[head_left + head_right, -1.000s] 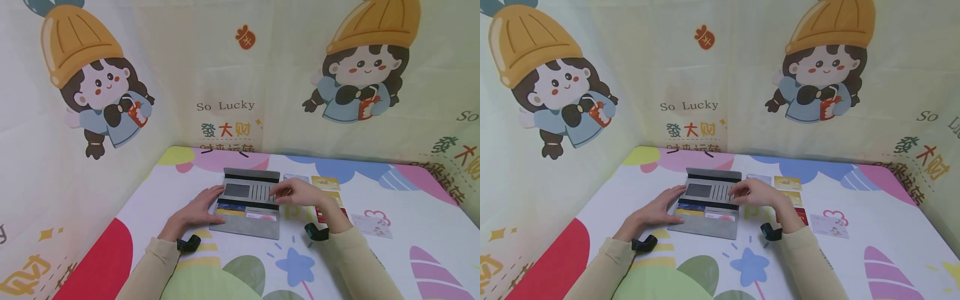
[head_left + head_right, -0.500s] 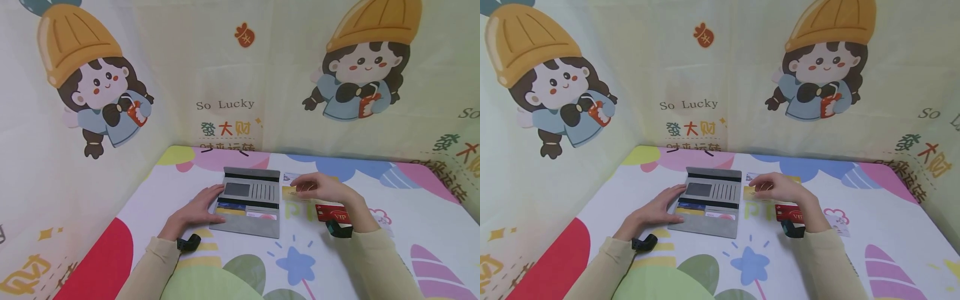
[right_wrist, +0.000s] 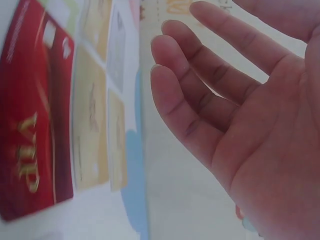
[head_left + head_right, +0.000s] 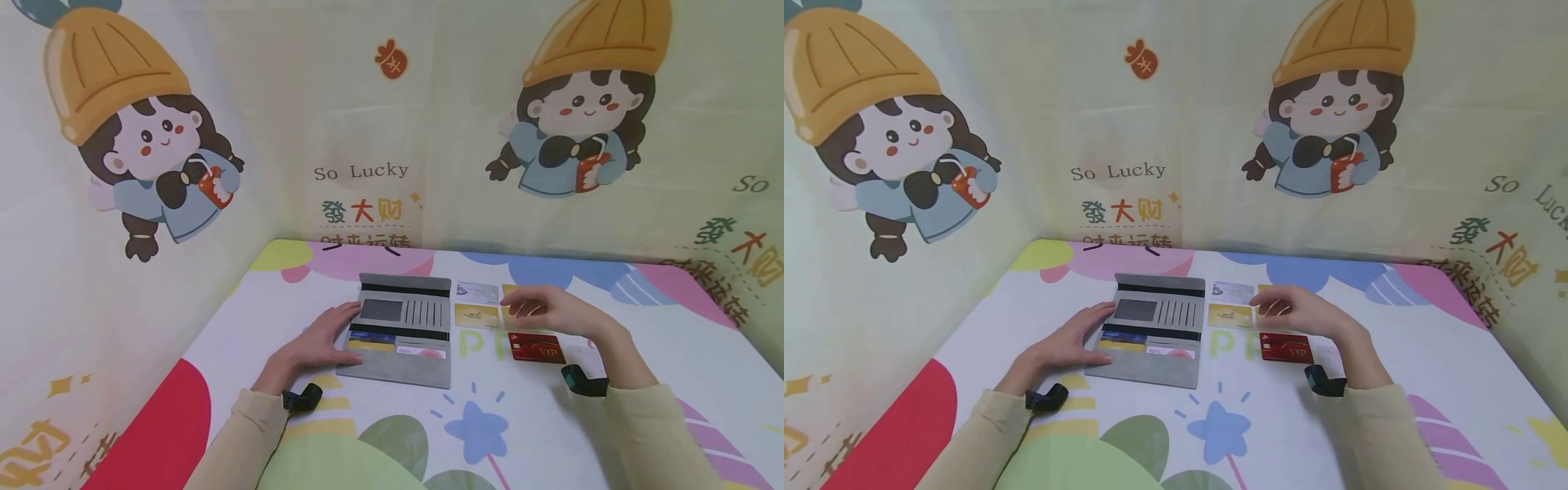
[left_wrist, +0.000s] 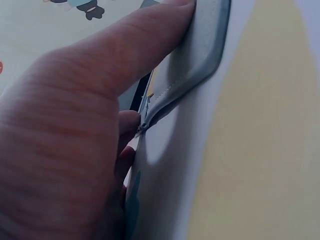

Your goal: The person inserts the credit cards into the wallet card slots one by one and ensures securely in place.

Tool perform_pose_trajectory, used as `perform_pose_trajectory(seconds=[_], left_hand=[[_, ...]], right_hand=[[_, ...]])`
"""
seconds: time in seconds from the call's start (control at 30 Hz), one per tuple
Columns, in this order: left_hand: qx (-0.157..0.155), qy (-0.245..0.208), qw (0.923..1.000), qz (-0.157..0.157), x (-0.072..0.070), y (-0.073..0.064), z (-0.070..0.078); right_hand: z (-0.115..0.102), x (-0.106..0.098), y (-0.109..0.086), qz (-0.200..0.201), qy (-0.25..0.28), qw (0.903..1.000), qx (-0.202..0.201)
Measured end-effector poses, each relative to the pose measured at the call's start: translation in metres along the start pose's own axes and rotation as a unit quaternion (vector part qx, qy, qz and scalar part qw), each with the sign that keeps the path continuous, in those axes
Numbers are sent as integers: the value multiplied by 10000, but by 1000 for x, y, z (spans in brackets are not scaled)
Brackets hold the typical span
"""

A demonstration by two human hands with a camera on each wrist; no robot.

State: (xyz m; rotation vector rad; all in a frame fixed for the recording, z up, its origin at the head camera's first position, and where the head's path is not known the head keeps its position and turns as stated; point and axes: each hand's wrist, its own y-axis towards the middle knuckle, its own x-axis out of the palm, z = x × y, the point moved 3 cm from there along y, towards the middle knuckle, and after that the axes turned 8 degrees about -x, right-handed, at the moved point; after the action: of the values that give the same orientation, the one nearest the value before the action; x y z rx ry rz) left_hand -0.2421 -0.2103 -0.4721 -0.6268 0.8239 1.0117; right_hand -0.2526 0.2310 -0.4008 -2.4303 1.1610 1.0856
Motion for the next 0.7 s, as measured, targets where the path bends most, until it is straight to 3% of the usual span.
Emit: perform_pose_trajectory(seconds=[0.7], left_hand=[[-6,9,10000,-1,2,1,0]], right_hand=[[25,6,-32,-75,-49,9983,580]])
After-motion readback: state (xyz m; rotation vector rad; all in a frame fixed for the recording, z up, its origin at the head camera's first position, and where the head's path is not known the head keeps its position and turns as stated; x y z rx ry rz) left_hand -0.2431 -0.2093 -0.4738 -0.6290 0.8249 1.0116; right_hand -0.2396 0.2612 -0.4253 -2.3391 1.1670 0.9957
